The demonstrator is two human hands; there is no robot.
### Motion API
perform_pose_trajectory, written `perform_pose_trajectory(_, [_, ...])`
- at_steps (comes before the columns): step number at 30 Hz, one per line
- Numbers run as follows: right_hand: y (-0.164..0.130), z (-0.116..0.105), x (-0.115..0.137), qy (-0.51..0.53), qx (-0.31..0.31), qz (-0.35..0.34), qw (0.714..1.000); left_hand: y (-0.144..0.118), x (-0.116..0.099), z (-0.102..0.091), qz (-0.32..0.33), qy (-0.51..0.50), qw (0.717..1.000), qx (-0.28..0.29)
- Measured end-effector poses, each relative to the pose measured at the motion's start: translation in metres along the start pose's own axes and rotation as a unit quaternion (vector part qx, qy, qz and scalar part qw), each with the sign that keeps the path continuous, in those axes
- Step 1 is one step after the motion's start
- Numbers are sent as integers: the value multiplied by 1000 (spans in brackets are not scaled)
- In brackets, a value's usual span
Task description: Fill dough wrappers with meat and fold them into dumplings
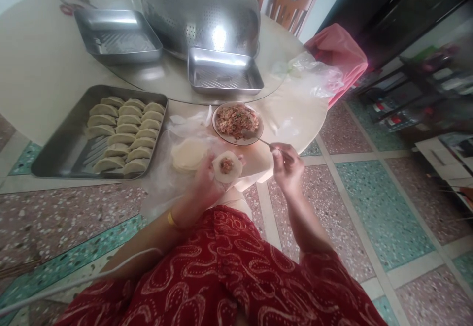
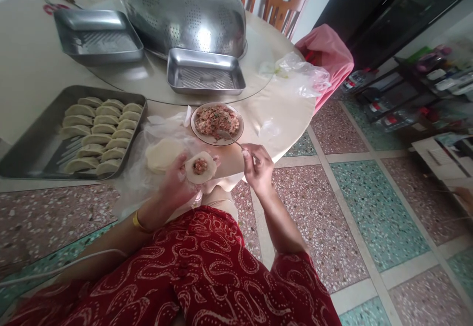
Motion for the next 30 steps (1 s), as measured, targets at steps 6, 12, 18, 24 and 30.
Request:
perform_pose_trajectory(6, [7,27,-28,31,76,-7,997,4,3,-1,-13,6,1000,-23])
perform_pose_trajectory(12, [4,40,-32,47,135,-29,989,14,5,-1,-21,-1,1000,-12])
perform_pose_trajectory(18, [7,38,-32,68,156,-6,985,17,6,-3,-36,-7,999,-29])
perform_pose_trajectory(24, [14,34,-28,103,164,-16,981,18,3,-6,-37,12,998,-39])
perform_pose_trajectory(30, [16,45,-35,115,190,3,975,18,0,-6,-30,20,998,-52])
Point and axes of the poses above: each hand's wrist, its own y-axis towards the middle knuckle, its own z-axis out of the palm, x = y × z, the point moved 9 cm from there along y, towards the middle knuckle, and after that the axes turned 14 degrees about y, right-handed, at the moved point
